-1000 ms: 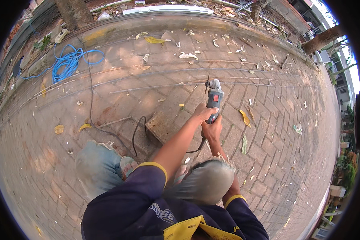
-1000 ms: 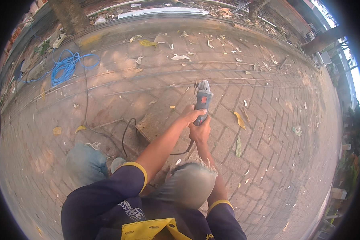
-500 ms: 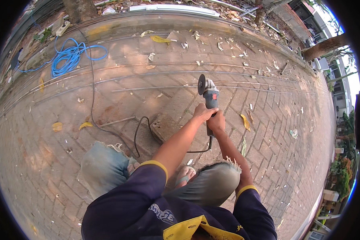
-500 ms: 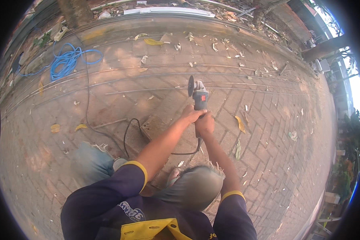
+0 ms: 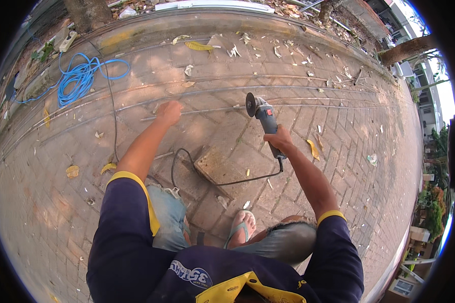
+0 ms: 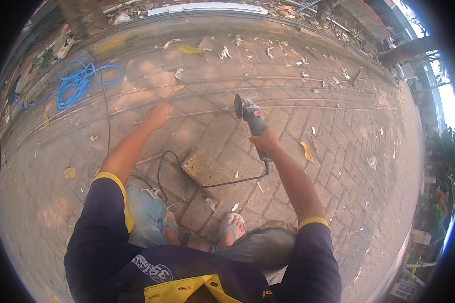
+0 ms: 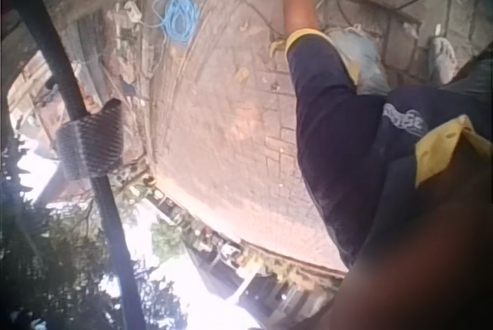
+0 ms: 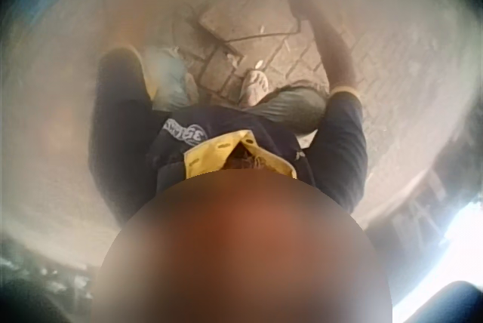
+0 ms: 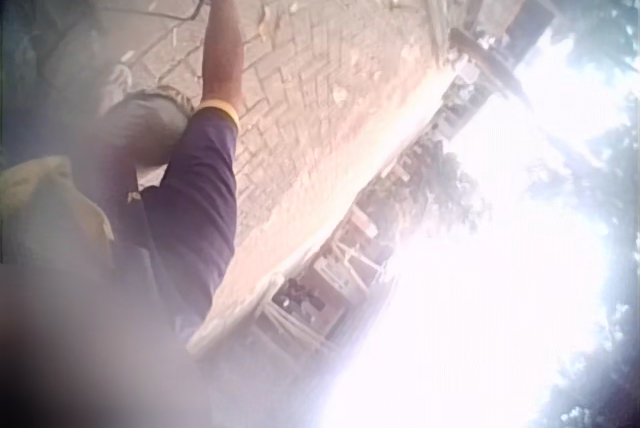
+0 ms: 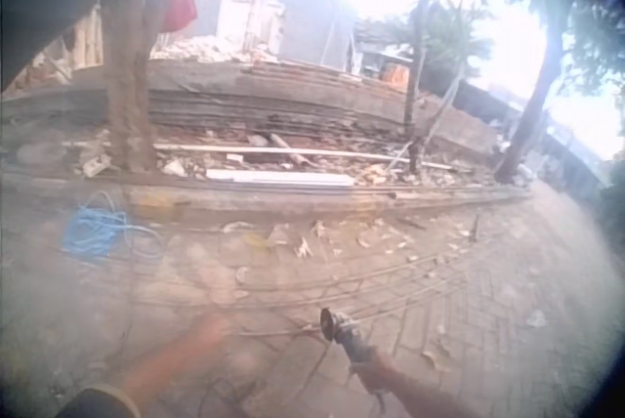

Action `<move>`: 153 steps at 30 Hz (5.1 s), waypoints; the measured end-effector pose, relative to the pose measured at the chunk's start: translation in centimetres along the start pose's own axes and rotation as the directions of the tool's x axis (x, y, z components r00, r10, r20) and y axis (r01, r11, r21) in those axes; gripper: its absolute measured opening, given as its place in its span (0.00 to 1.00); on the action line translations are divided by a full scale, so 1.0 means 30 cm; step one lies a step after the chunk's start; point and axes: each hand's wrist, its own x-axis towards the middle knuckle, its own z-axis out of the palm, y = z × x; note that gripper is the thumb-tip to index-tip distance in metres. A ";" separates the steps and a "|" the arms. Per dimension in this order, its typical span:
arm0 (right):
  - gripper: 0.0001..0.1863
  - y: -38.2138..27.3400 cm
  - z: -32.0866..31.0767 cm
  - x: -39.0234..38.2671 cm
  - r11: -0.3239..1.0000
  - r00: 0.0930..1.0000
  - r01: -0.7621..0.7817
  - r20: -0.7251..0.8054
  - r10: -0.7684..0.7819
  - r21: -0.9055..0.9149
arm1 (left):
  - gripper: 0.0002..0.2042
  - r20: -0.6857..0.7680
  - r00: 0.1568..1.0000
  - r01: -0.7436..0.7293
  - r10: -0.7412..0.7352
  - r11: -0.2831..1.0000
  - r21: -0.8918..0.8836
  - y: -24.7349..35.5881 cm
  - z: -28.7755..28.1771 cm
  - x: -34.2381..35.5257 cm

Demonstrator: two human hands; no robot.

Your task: The person positions metal rods on a brick-paved surface, then uses an angle grinder to cut them into shorter pieces. After cutting, the person uses a hammer to tap the cut rods. The cut pieces remain on the ground.

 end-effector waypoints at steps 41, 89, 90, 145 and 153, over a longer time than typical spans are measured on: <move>0.33 -0.014 0.052 0.090 0.998 0.998 -0.061 -0.022 0.060 -0.028 | 0.10 0.024 0.994 0.103 -0.110 0.976 0.193 -0.059 0.089 -0.017; 0.33 -0.040 0.046 0.092 0.997 0.999 -0.027 -0.022 0.026 -0.075 | 0.09 0.039 0.994 0.093 -0.103 0.976 0.198 -0.073 0.072 -0.025; 0.33 -0.040 0.045 0.092 0.997 1.000 -0.024 -0.016 0.022 -0.071 | 0.09 0.050 0.993 0.092 -0.104 0.977 0.194 -0.073 0.070 -0.024; 0.33 -0.033 0.058 0.082 0.995 0.998 -0.030 -0.050 0.026 -0.093 | 0.14 0.062 0.977 0.203 -0.205 0.978 0.045 -0.074 0.068 -0.019; 0.33 -0.025 0.063 0.094 0.995 0.999 -0.033 -0.040 0.029 -0.093 | 0.12 0.060 0.987 0.140 -0.149 0.982 0.129 -0.083 0.079 -0.014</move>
